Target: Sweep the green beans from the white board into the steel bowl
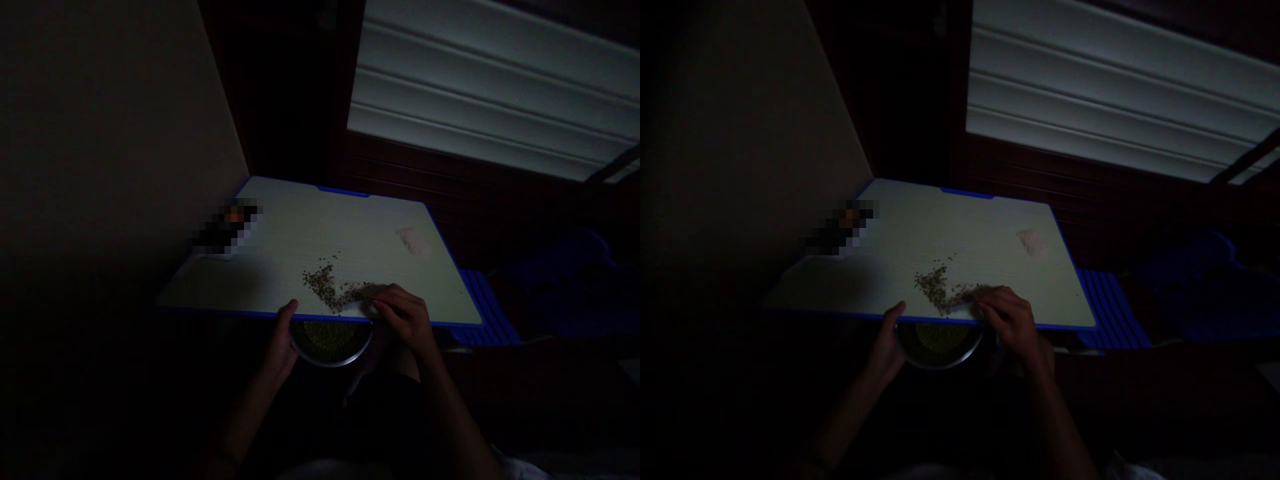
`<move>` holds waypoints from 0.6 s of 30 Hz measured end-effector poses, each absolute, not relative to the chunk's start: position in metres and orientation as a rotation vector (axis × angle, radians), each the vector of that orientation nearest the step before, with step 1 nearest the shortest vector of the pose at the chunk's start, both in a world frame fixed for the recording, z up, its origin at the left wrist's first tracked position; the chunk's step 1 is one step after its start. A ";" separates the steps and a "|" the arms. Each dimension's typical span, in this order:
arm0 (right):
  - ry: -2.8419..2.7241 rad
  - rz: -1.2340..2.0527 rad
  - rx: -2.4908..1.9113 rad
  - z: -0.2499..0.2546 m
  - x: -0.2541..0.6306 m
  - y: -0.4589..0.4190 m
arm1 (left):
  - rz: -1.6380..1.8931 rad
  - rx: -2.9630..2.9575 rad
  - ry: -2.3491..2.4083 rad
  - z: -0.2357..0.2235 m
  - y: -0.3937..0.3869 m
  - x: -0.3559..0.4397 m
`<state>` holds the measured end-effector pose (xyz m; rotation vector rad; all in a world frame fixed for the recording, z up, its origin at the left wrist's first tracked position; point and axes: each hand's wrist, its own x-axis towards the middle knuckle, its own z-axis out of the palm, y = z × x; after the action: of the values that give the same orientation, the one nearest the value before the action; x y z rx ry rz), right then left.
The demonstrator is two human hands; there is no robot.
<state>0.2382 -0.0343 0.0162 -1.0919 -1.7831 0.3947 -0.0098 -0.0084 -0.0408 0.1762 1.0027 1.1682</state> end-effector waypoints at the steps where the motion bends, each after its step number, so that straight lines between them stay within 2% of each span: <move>1: -1.781 0.395 -1.091 0.017 0.238 -0.035 | 1.167 0.176 1.005 -0.041 -0.008 -0.010; 18: -1.762 0.400 -1.097 0.015 0.241 -0.035 | 1.154 0.179 1.004 -0.036 -0.010 -0.010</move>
<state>0.2406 -0.0351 0.0153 -1.0975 -1.7623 0.3997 -0.0101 -0.0099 -0.0362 0.1787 1.0041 1.1542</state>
